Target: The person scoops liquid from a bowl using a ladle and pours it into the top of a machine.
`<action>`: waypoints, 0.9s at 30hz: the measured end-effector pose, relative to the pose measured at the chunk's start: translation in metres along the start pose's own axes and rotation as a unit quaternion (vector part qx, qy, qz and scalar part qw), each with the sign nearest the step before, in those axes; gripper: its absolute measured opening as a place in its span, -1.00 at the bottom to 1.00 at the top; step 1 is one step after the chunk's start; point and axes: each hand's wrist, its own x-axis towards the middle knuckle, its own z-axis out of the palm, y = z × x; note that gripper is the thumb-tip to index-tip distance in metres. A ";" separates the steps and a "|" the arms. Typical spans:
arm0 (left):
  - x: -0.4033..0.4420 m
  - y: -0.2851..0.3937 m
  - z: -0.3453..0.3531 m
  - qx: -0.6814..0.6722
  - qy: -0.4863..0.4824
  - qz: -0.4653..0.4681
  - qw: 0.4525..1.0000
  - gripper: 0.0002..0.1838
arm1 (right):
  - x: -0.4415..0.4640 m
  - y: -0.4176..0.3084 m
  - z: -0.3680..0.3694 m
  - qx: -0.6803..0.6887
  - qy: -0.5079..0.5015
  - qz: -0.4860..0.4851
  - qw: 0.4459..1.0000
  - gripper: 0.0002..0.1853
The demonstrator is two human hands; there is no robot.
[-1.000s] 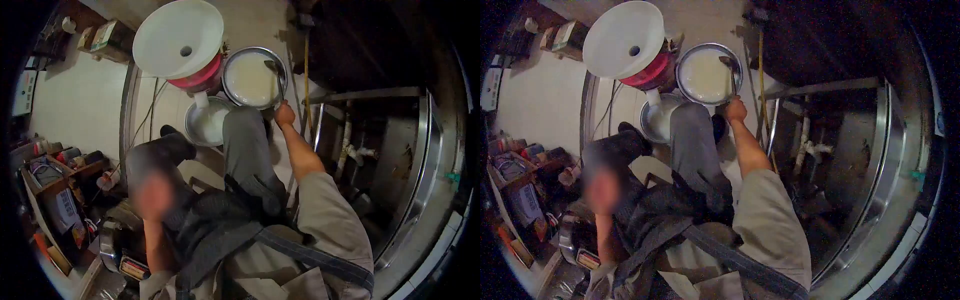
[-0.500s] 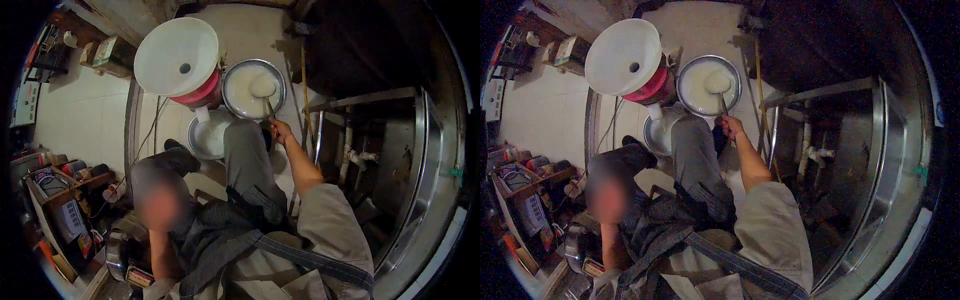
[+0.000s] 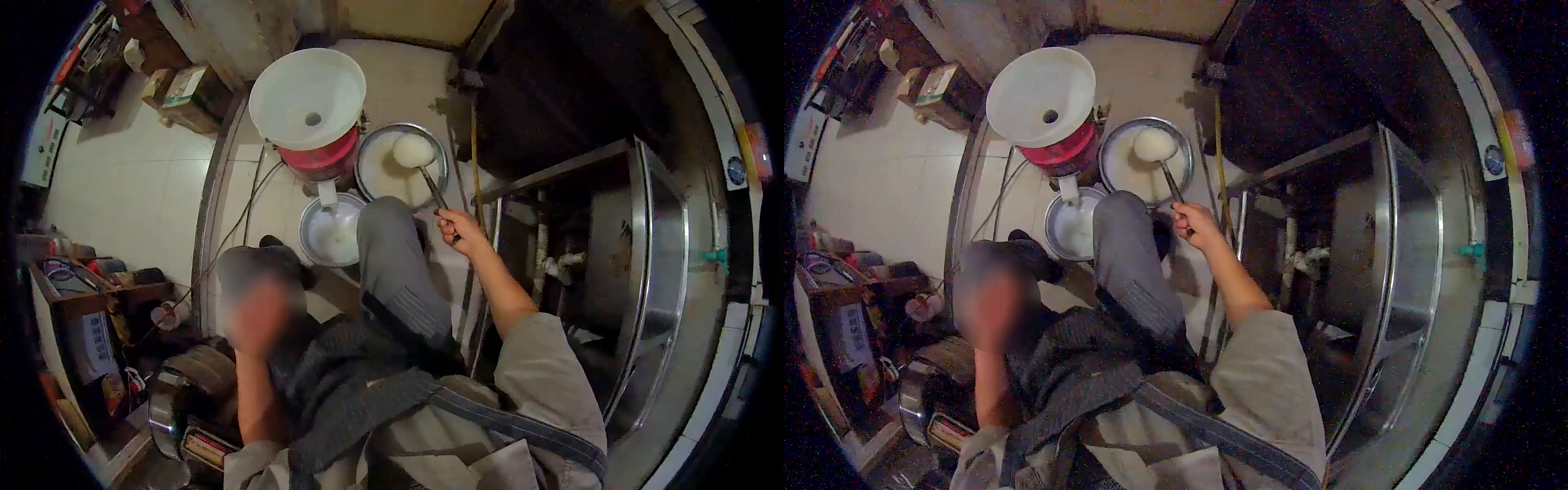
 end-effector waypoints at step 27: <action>0.008 -0.016 -0.024 -0.700 0.080 -0.237 0.669 -0.77 | -0.211 -0.158 0.181 -0.148 -0.154 -0.076 0.974 -0.68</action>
